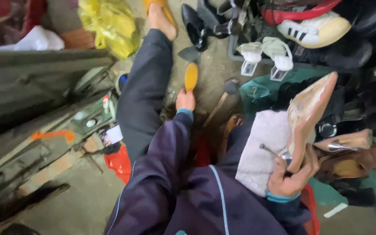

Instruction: The person uses a hammer to tap the heel of a beige high-heeled shoe held in their left hand. They then use a brush to clean the shoe's surface. The task is performed while sitting on the floor.

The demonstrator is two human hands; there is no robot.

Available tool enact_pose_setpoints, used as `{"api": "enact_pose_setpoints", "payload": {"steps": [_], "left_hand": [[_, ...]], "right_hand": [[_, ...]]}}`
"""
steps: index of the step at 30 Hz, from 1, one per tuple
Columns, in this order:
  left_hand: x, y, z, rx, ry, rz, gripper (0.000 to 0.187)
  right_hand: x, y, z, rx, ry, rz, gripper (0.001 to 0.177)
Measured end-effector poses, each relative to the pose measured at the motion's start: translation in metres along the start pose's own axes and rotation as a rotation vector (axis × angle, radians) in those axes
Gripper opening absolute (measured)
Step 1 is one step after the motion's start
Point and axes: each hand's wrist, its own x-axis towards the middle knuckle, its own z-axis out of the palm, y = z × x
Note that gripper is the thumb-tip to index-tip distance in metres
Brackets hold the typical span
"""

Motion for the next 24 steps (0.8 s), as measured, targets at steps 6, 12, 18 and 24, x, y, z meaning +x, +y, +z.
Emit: {"api": "enact_pose_setpoints", "payload": {"steps": [6, 12, 18, 24], "left_hand": [[-0.171, 0.053, -0.064, -0.420, 0.024, 0.695, 0.029], [-0.327, 0.063, -0.117, -0.095, -0.191, 1.314, 0.035], [-0.350, 0.046, -0.056, 0.363, 0.172, 1.225, 0.062], [-0.321, 0.030, -0.061, 0.380, -0.082, 1.438, 0.061]], "right_hand": [[-0.010, -0.013, -0.038, -0.021, -0.091, -0.068, 0.049], [-0.033, -0.002, -0.070, -0.044, -0.230, -0.049, 0.051], [-0.038, -0.019, -0.083, 0.201, -0.356, 0.007, 0.057], [-0.057, 0.014, -0.078, 0.066, -0.336, 0.199, 0.070]]}}
